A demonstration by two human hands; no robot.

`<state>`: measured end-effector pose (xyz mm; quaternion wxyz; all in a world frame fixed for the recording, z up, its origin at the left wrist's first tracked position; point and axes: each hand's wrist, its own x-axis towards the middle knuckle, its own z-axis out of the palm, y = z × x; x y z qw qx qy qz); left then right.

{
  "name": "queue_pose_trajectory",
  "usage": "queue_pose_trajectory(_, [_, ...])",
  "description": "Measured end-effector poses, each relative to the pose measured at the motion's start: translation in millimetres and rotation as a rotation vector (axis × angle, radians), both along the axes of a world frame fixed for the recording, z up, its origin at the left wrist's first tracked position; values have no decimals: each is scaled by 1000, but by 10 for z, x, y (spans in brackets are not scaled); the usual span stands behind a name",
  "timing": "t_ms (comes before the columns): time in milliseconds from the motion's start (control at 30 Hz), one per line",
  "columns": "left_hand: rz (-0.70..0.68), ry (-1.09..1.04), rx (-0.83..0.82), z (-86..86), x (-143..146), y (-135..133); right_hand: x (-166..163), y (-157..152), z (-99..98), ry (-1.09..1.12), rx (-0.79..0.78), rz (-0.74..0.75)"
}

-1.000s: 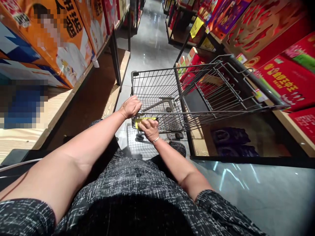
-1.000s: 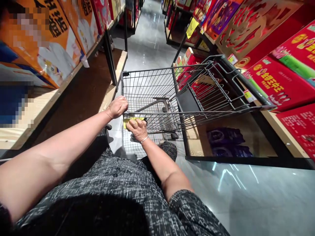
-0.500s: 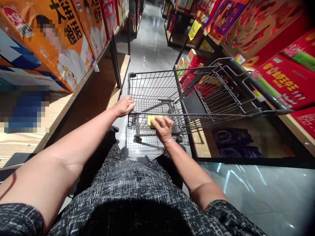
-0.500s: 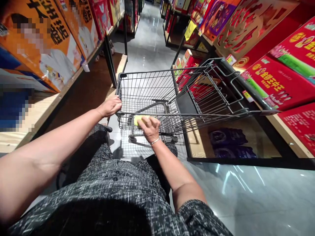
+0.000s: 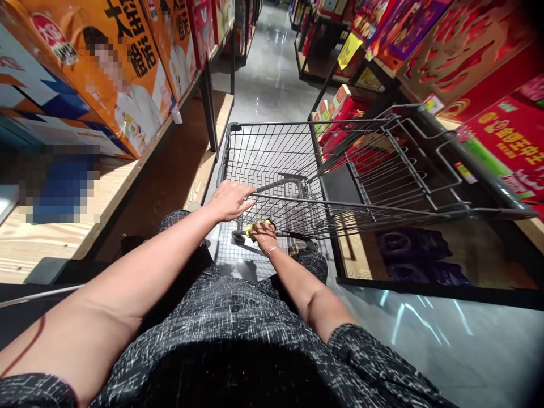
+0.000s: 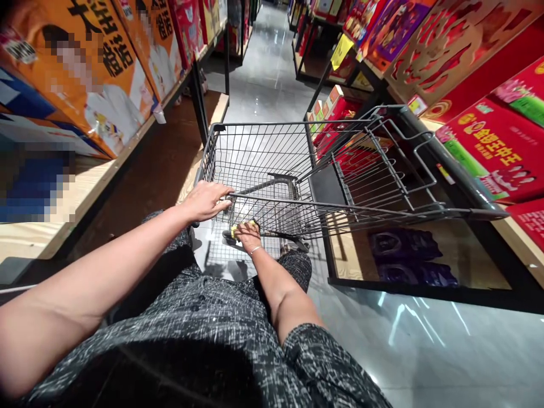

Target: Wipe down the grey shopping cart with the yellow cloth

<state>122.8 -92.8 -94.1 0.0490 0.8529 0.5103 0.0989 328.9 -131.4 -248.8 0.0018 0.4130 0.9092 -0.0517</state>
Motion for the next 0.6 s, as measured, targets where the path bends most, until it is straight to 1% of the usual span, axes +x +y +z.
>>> queue_pose_trajectory(33, [-6, 1, -5, -8, -26, 16, 27, -2, 8, -3, -5, 9])
queue_pose_trajectory(100, [3, 1, -14, -21, -92, 68, 91, 14, 85, -4, 5, 17])
queue_pose_trajectory(200, [44, 12, -6, -39, -195, 137, 231, 60, 326, 70, 118, -33])
queue_pose_trajectory(267, [61, 21, -8, -43, -259, 158, 392, 83, 557, 177, 252, -143])
queue_pose_trajectory(367, [73, -2, -37, -25, -329, 165, 742, 81, 954, 318, 441, -386])
queue_pose_trajectory(467, [85, -12, -73, 5, -336, 158, 1060, 69, 1298, 384, 572, -616])
queue_pose_trajectory(533, [81, -7, -85, 15, -312, 148, 1111, 82, 1452, 414, 611, -729])
queue_pose_trajectory(567, [76, -9, -84, 14, -297, 140, 1062, 95, 1506, 427, 605, -759])
queue_pose_trajectory(600, [70, -14, -79, 10, -283, 131, 959, 111, 1547, 433, 577, -757])
